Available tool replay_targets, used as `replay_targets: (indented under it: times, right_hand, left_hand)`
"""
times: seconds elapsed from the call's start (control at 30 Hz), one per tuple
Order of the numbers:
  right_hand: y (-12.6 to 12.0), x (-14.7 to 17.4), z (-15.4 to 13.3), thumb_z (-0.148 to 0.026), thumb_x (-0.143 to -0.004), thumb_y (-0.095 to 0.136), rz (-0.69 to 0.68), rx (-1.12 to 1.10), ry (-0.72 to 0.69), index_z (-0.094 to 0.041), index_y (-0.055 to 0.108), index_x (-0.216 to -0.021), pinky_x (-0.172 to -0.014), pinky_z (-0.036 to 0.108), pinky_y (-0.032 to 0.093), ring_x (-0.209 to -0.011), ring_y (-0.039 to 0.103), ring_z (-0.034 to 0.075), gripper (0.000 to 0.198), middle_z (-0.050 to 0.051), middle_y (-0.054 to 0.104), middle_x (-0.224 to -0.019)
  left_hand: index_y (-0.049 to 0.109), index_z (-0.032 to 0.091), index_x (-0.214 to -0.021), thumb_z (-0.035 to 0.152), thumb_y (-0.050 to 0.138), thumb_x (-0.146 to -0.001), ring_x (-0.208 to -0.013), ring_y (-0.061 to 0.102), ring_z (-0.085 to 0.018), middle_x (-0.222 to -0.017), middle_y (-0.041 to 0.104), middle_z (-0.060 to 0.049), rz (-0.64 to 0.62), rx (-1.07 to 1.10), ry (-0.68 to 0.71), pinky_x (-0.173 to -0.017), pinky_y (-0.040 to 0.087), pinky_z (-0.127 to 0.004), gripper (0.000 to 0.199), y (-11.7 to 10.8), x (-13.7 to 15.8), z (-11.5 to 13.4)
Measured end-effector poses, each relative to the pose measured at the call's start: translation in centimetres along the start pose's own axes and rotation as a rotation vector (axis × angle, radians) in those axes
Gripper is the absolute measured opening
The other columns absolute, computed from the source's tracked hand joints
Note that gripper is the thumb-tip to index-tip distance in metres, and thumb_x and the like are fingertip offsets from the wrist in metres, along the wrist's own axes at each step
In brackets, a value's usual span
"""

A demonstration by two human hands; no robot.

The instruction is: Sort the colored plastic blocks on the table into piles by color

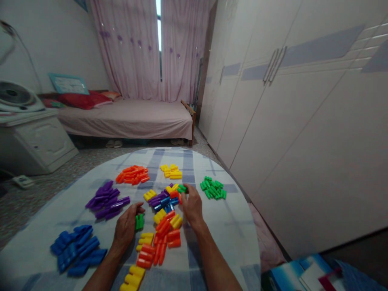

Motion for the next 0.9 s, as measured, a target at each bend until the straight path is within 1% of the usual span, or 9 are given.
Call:
replay_targets:
  times: [0.1, 0.2, 0.33, 0.4, 0.5, 0.63, 0.7, 0.8, 0.9]
  right_hand:
    - [-2.4, -0.8, 4.1, -0.020, -0.080, 0.043, 0.083, 0.139, 0.061, -0.014, 0.060, -0.108, -0.082, 0.036, 0.047, -0.088, 0.059, 0.020, 0.033, 0.011, 0.063, -0.102]
    - [-3.3, -0.8, 6.6, -0.021, -0.080, 0.044, 0.082, 0.225, 0.050, -0.013, 0.061, -0.108, -0.087, 0.038, 0.046, -0.095, 0.058, 0.022, 0.033, 0.013, 0.062, -0.104]
    - [-2.9, -0.3, 7.7, -0.020, -0.084, 0.039, 0.063, 0.303, -0.033, -0.017, 0.059, -0.111, -0.092, 0.037, 0.044, -0.102, 0.055, 0.021, 0.033, 0.010, 0.060, -0.107]
    - [-2.8, -0.1, 7.8, -0.017, -0.084, 0.038, 0.087, 0.366, -0.059, -0.017, 0.059, -0.112, -0.093, 0.037, 0.042, -0.105, 0.053, 0.020, 0.034, 0.010, 0.058, -0.111]
    - [-3.3, -0.1, 8.0, -0.017, -0.083, 0.038, 0.153, 0.459, -0.039, -0.015, 0.059, -0.112, -0.093, 0.037, 0.042, -0.107, 0.051, 0.022, 0.035, 0.012, 0.055, -0.114]
    - [-3.7, -0.1, 7.3, -0.021, -0.084, 0.040, 0.235, 0.425, -0.053, -0.016, 0.059, -0.109, -0.092, 0.037, 0.042, -0.105, 0.051, 0.022, 0.032, 0.011, 0.057, -0.108]
    - [-3.3, 0.0, 6.3, -0.022, -0.084, 0.041, 0.220, 0.349, -0.096, -0.017, 0.060, -0.107, -0.091, 0.037, 0.043, -0.103, 0.052, 0.022, 0.030, 0.010, 0.058, -0.105]
    - [-2.0, 0.6, 3.4, -0.024, -0.085, 0.043, 0.119, 0.219, -0.171, -0.018, 0.060, -0.106, -0.090, 0.038, 0.043, -0.101, 0.054, 0.021, 0.027, 0.009, 0.061, -0.104]
    - [-0.2, 1.8, -0.9, -0.023, -0.086, 0.044, -0.045, 0.109, -0.269, -0.020, 0.060, -0.106, -0.090, 0.038, 0.043, -0.099, 0.054, 0.021, 0.025, 0.008, 0.062, -0.103]
  left_hand:
    - [0.063, 0.020, -0.098, 0.055, 0.027, -0.088, -0.075, 0.061, -0.018, -0.083, 0.066, -0.005, -0.006, -0.052, 0.017, -0.063, 0.048, -0.029, 0.051, 0.0, 0.0, 0.0]
    - [0.064, 0.020, -0.097, 0.055, 0.027, -0.088, -0.075, 0.061, -0.019, -0.083, 0.066, -0.005, -0.005, -0.065, 0.026, -0.064, 0.048, -0.029, 0.052, 0.0, 0.0, -0.1]
    - [0.064, 0.019, -0.098, 0.055, 0.029, -0.088, -0.075, 0.061, -0.018, -0.083, 0.066, -0.005, -0.003, -0.023, 0.011, -0.063, 0.047, -0.029, 0.051, 0.0, 0.0, -0.2]
    - [0.063, 0.019, -0.099, 0.055, 0.030, -0.088, -0.075, 0.061, -0.018, -0.083, 0.065, -0.005, -0.005, -0.006, 0.006, -0.063, 0.047, -0.028, 0.050, 0.0, 0.0, -0.3]
    - [0.064, 0.019, -0.097, 0.052, 0.030, -0.089, -0.075, 0.061, -0.017, -0.083, 0.065, -0.004, 0.002, -0.003, 0.015, -0.063, 0.047, -0.027, 0.048, 0.0, 0.1, -0.1]
    - [0.064, 0.019, -0.096, 0.048, 0.028, -0.091, -0.074, 0.060, -0.016, -0.081, 0.065, -0.004, 0.033, 0.001, 0.029, -0.067, 0.046, -0.027, 0.046, 0.0, 0.4, 0.5]
    - [0.064, 0.019, -0.097, 0.046, 0.027, -0.091, -0.074, 0.060, -0.015, -0.079, 0.064, -0.003, 0.041, -0.004, 0.037, -0.068, 0.046, -0.027, 0.046, 0.1, 0.4, 0.7]
    - [0.063, 0.019, -0.095, 0.044, 0.025, -0.092, -0.072, 0.059, -0.015, -0.078, 0.063, -0.003, 0.049, -0.001, 0.045, -0.067, 0.045, -0.026, 0.046, 0.2, 0.3, 0.8]
    - [0.062, 0.018, -0.096, 0.045, 0.025, -0.092, -0.069, 0.059, -0.014, -0.079, 0.062, -0.003, 0.065, 0.036, 0.033, -0.065, 0.045, -0.026, 0.046, 0.2, 0.3, 0.8]
Point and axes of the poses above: each hand's wrist, its own x-axis away from the middle knuckle, its own y-axis out of the palm, z = x × y, the point moved 4 cm from there along -x, towards the middle knuckle
